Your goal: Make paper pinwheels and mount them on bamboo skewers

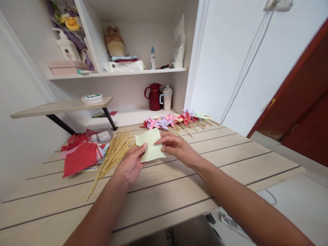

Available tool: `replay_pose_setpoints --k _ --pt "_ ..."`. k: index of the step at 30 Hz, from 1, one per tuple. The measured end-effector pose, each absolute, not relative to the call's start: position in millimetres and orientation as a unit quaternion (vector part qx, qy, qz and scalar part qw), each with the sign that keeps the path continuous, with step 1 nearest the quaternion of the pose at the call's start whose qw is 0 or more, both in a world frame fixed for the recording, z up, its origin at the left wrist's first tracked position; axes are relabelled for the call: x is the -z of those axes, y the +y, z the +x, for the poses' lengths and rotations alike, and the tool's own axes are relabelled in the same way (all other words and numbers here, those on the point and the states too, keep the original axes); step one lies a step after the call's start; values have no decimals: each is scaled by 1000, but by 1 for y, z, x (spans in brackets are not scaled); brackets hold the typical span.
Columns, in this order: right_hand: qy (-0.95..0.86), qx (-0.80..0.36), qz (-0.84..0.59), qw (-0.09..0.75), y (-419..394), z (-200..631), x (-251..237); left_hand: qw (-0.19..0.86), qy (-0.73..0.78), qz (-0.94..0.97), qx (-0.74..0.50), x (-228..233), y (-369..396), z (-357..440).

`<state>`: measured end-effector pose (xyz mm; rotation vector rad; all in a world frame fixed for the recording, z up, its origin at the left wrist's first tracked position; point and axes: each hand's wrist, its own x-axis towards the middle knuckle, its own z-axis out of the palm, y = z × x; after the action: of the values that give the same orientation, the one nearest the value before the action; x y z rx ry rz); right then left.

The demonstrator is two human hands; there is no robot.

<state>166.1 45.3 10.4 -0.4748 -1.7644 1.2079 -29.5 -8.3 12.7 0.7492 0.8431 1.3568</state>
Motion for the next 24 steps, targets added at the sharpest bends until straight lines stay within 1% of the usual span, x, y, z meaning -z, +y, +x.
replay_pose_setpoints --k 5,11,18,24 --pt "-739 -458 -202 451 44 165 -9 643 369 314 -593 -12 -8 -29" --pt "-722 -478 -197 460 45 165 -8 633 374 317 -599 -13 -10 -25" --pt "-749 -441 -205 450 43 164 -9 612 410 326 -592 -8 -12 -20" --pt "-752 -422 -230 450 42 162 -10 600 403 359 -591 -11 -13 -18"
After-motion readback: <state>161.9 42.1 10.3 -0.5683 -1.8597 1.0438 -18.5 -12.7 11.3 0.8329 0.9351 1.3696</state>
